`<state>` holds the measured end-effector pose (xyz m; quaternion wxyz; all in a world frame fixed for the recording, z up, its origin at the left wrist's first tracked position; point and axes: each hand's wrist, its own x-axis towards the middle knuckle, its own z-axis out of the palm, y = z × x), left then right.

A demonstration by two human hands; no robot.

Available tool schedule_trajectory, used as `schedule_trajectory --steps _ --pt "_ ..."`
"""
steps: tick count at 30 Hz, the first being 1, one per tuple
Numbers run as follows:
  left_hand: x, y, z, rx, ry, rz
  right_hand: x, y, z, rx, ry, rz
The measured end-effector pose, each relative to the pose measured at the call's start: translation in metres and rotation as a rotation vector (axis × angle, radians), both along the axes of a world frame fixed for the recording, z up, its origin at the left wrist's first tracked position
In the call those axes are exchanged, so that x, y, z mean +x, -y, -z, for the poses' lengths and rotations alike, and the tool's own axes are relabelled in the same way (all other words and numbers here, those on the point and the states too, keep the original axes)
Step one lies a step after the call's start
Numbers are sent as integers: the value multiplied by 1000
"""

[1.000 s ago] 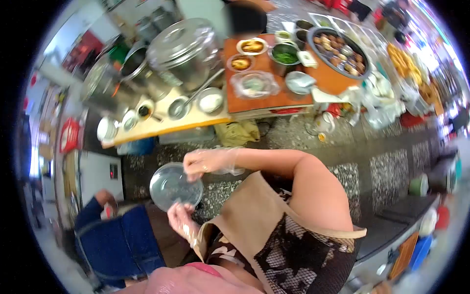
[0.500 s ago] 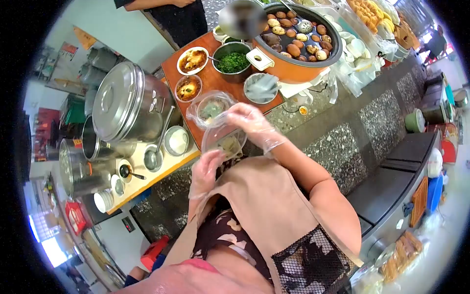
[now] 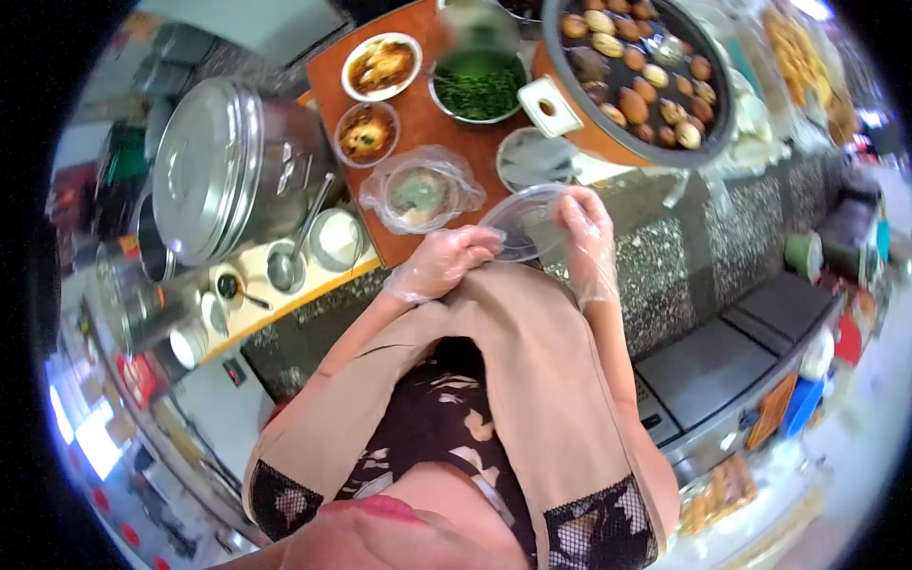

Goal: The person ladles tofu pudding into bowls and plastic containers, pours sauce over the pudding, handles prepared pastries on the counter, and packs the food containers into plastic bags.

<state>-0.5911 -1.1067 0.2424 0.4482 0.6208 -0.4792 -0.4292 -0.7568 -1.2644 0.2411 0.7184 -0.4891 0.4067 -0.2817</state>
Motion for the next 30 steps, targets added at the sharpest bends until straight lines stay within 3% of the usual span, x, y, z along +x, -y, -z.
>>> schedule_trajectory --steps 2,3,4,6,7,10,12,13,14,16,21,30 --pt "1 5 3 115 -124 -81 13 8 13 74 25 -58" --pt "2 3 7 141 -369 -231 28 4 13 31 -43 -78" --pt "7 -1 8 184 -394 -373 43 2 13 -18 -108 -102" --pt "18 -15 23 65 -382 -707 77 -1 41 -193 -127 -349" --pt "29 -22 33 25 -288 -856 103 -6 42 -141 -57 -466" --pt "91 -29 54 -13 -83 -1132 190 -22 78 -168 -60 -535" --pt "145 -28 87 -84 41 -1145 244 -26 129 -615 -122 -417" --pt "170 -20 102 -54 406 -1135 266 -26 139 -830 -230 -327" --pt "190 -13 117 -17 762 -1103 282 -23 144 -835 -240 -336" --pt "210 1 140 114 830 -1115 298 -22 154 -668 -449 -271" --pt "222 5 153 315 770 -1161 314 -24 175 -675 -544 -244" --pt "243 2 179 341 821 -1091 324 -22 170 -837 -644 -312"
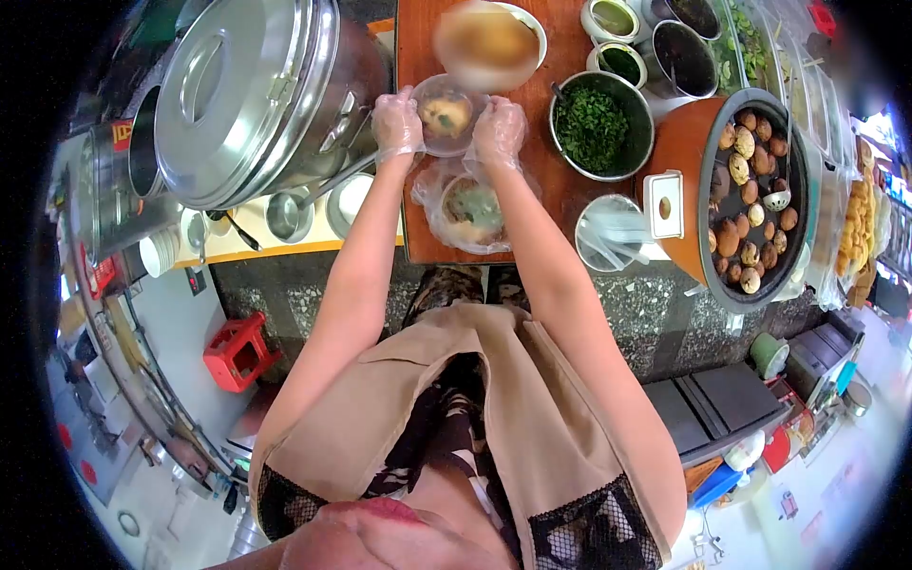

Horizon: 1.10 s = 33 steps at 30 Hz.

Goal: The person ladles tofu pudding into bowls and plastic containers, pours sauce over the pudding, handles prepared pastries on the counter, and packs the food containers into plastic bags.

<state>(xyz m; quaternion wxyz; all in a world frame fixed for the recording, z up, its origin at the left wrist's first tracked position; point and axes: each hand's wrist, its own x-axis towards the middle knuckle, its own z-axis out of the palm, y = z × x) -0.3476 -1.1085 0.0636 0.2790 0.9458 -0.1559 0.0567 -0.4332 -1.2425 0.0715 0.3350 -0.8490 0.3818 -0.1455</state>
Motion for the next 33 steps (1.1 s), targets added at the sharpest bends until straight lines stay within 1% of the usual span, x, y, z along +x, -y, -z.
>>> schedule_trajectory --steps 2,3,5,6,8,9,11,14,15,17,21,23,24,25,26,28,30,33 --pt "2 -2 1 62 -104 -10 1 -2 2 -33 32 2" --pt "3 0 1 64 -104 -12 1 -2 3 -30 32 1" --pt "1 10 -7 45 209 19 1 -2 5 36 58 19" --pt "-5 16 -10 44 211 19 2 -2 6 35 59 20" --pt "-23 25 -23 317 209 257 2 1 13 63 84 1" --pt "-24 30 -25 314 211 259 3 3 15 60 85 3" --pt "-27 36 -18 349 99 236 1 4 14 135 100 1" --pt "-26 37 -12 349 47 243 -1 5 20 160 78 2" --pt "-27 36 -12 359 61 247 -3 6 23 165 65 1" --pt "-26 36 -6 340 57 253 -6 6 30 220 172 -26" --pt "-28 31 -12 318 81 254 -10 3 20 286 153 -60" --pt "-21 31 -10 299 111 254 -4 -4 -14 -205 162 -110" --pt "-23 28 -5 253 135 206 -3 1 -12 -305 180 -344" --pt "-28 24 -4 211 145 157 0 0 -12 -371 196 -461" --pt "-32 21 -1 212 137 160 3 -1 -10 -434 207 -581" --pt "-26 24 1 148 110 183 11 3 0 -412 211 -628" --pt "-24 24 -1 157 110 186 14 6 11 -381 207 -680" --pt "-34 21 -2 145 106 178 8 6 14 -446 204 -716"
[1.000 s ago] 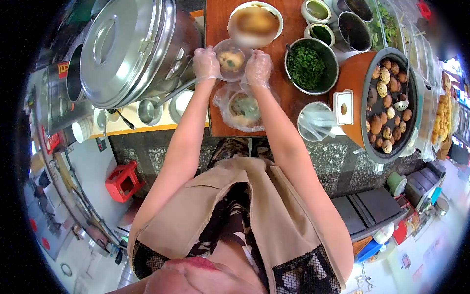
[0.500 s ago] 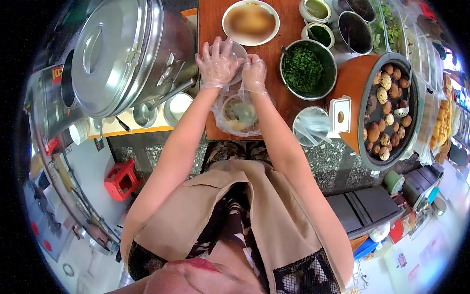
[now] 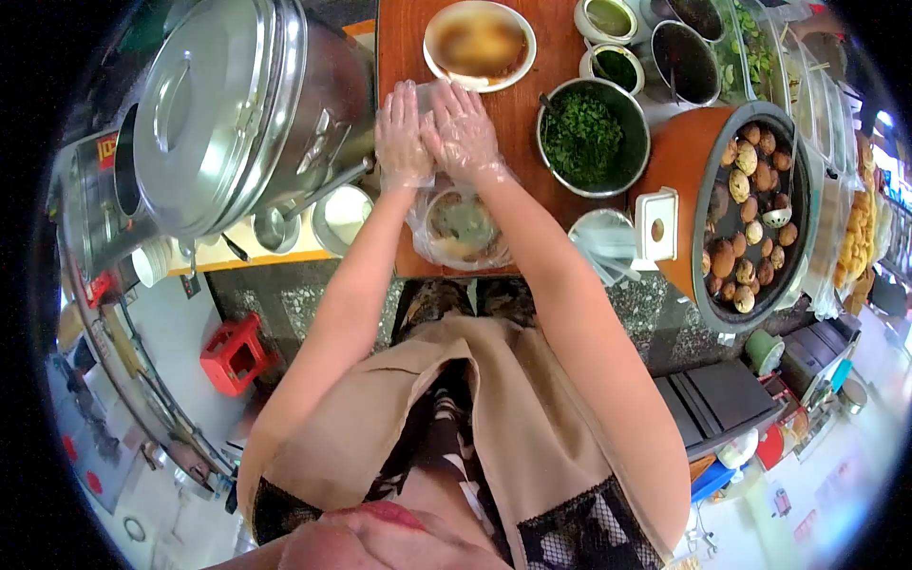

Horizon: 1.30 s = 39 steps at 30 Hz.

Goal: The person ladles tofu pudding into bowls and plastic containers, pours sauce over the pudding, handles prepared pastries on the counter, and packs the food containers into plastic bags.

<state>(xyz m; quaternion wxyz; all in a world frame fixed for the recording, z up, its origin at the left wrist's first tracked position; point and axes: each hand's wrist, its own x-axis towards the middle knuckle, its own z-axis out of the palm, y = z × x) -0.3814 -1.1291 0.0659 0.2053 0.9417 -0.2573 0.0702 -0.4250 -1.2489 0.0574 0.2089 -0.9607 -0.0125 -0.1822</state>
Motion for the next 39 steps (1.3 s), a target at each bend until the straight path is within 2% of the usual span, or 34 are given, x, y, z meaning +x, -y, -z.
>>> schedule_trajectory --steps 3,5,6,7,9,12,13,15,16,19,21,23,25,27,28,30,31,33,34,37,39 --pt "5 -1 -3 -34 20 30 -7 -4 -17 -13 4 10" --pt "15 0 -1 -414 -139 -118 -16 -5 -31 346 2 270" --pt "19 -1 2 -420 -136 -271 -21 -7 -16 316 177 506" --pt "27 1 10 -466 -81 -406 -26 -5 -13 316 167 506" --pt "41 -1 -5 -280 -577 -488 -43 -4 -8 1032 -473 572" --pt "52 -3 25 -288 -559 -515 -34 2 3 1141 -438 565" --pt "51 -9 15 -205 -565 -437 -38 1 10 1177 -403 534" --pt "44 -17 20 -320 -439 -400 -43 3 -15 1412 -398 483" --pt "36 -20 4 -396 -484 -383 -46 1 -44 1508 -388 480" --pt "-2 -32 -91 -555 -638 -375 -68 6 -92 1471 -395 396" --pt "-23 -58 -98 -755 -761 -249 -91 2 -123 1456 -382 367" --pt "-55 -74 -86 -1073 -1009 -458 -111 1 -141 1488 -431 423" --pt "-88 -100 -67 -652 -1042 -609 -140 3 -137 1506 -472 445" --pt "-112 -99 -55 -384 -1109 -595 -164 -6 -135 1519 -514 471" --pt "-121 -99 -41 -388 -1110 -590 -177 -13 -139 1569 -495 488" --pt "-133 -96 -10 -173 -946 -349 -198 -24 -136 1660 -469 509" --pt "-139 -98 3 -178 -945 -344 -207 -29 -128 1702 -464 514" --pt "-149 -100 20 -414 -815 -469 -223 -36 -99 1740 -448 540" --pt "-149 -100 0 -489 -910 -478 -226 -39 -89 1736 -460 570" --pt "-159 -111 -10 -594 -897 -420 -231 -47 -63 1728 -431 590" --pt "-167 -117 -19 -507 -869 -386 -229 -48 -50 1721 -377 581"
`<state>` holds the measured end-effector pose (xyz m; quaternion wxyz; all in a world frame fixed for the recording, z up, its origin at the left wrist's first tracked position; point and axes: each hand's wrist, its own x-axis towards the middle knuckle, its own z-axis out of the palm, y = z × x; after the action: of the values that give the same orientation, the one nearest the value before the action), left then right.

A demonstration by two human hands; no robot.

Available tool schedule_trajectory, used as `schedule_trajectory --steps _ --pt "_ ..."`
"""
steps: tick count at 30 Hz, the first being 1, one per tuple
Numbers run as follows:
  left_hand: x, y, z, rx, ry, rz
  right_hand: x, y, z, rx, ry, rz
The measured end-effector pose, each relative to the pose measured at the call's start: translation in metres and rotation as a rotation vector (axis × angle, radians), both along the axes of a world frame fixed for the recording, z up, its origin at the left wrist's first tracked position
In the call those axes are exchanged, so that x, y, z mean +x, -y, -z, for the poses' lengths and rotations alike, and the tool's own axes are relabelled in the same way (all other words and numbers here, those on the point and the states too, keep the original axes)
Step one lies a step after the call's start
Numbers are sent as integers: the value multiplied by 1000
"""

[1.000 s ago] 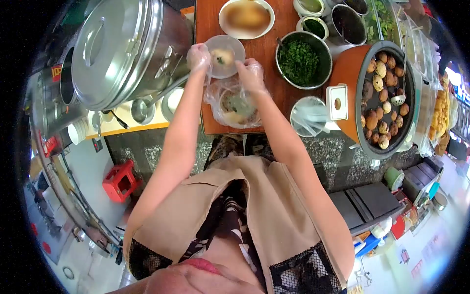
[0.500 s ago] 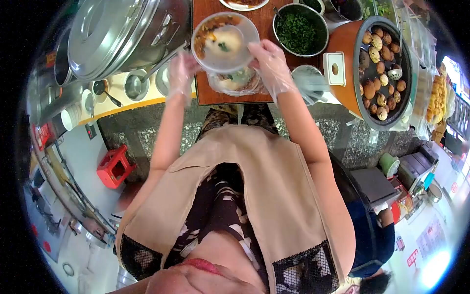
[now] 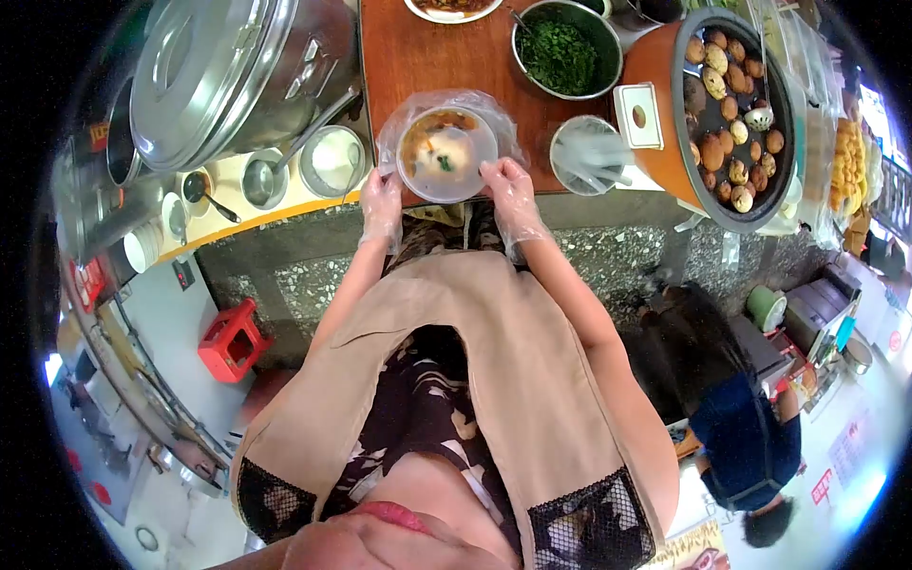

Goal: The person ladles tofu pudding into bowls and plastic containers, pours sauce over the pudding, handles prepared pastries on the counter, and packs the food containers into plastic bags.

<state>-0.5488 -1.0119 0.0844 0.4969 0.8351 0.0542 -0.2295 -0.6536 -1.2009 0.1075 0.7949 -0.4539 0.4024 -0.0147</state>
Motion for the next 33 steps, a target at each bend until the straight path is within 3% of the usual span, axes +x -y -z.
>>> schedule_trajectory --steps 3,7,10,14,16,20,23,26,33 --pt "-14 -10 -4 -95 433 115 9 1 5 -348 -2 -53" --pt "-20 6 -49 -179 389 122 7 5 -11 -890 -198 -219" --pt "-22 19 -71 -205 480 238 -14 15 -43 -1175 -36 -222" --pt "-28 29 -84 -368 305 212 -58 79 -65 -1730 -585 -367" --pt "-30 34 -91 -260 385 355 -69 100 -55 -1752 -632 -476" --pt "-25 33 -84 -272 387 349 -73 125 -32 -1653 -718 -705" --pt "-26 32 -85 -304 359 281 -75 131 -26 -1575 -776 -744" --pt "-26 32 -91 -314 322 301 -83 134 -27 -1407 -607 -583" --pt "-30 32 -83 -365 309 296 -89 141 -40 -1096 -584 -390"
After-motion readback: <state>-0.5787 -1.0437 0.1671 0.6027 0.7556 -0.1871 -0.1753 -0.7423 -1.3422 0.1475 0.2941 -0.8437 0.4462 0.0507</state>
